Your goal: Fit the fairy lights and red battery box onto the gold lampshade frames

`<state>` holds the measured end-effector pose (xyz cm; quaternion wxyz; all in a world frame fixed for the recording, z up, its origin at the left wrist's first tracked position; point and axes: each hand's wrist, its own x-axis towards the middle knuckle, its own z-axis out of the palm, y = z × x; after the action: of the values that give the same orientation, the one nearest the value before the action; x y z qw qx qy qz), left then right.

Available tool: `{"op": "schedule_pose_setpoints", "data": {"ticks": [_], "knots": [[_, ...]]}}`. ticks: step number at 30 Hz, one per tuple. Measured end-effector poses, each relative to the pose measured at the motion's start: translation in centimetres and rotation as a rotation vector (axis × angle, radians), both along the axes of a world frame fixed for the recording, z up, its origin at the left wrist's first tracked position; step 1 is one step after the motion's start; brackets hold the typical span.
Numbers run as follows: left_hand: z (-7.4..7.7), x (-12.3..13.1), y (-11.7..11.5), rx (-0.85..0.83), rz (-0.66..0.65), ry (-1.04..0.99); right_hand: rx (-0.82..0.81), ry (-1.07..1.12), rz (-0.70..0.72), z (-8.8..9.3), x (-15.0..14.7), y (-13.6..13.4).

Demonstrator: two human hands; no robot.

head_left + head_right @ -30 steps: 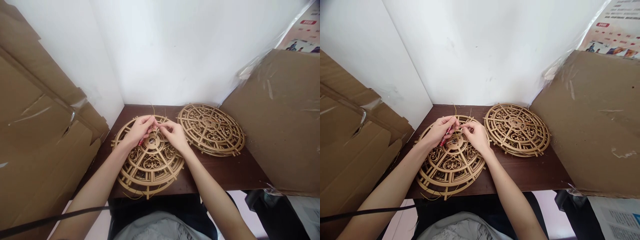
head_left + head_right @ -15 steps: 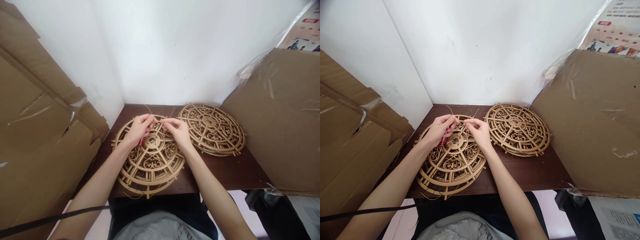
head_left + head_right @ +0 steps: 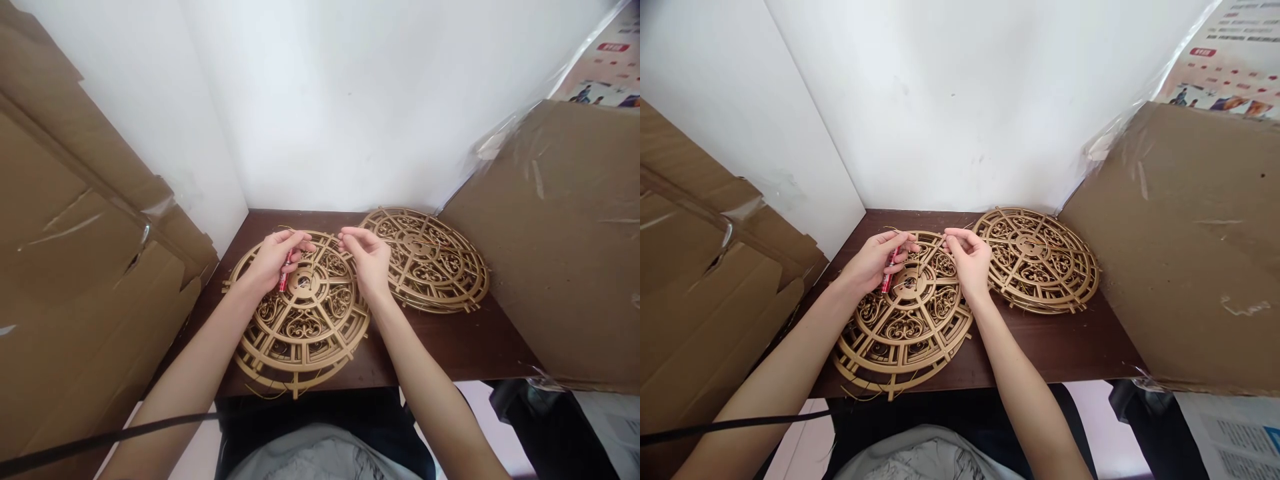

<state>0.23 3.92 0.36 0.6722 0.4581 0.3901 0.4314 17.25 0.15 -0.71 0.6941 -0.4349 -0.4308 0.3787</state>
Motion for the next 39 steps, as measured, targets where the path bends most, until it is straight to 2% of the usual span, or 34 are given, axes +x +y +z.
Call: {"op": "schedule_pose_setpoints", "data": {"ticks": [9, 25, 32, 36, 39], "knots": [[0.6, 0.0, -0.2, -0.058, 0.007, -0.024, 0.032, -0.012, -0.007, 0.4, -0.1, -0.2], [1.0, 0.2, -1.1, 0.061, 0.012, 0.055, 0.068, -0.024, 0.004, 0.3, 0.0, 0.0], [1.3, 0.6, -1.4, 0.136, -0.113, 0.151, 0.068, 0.009, 0.016, 0.1, -0.2, 0.1], [1.1, 0.7, -1.4, 0.166, -0.224, 0.233, 0.047, 0.057, 0.004, 0.2, -0.3, 0.1], [0.8, 0.7, -1.4, 0.207, -0.251, 0.311, 0.028, 0.091, -0.007, 0.5, -0.5, -0.1]]}}
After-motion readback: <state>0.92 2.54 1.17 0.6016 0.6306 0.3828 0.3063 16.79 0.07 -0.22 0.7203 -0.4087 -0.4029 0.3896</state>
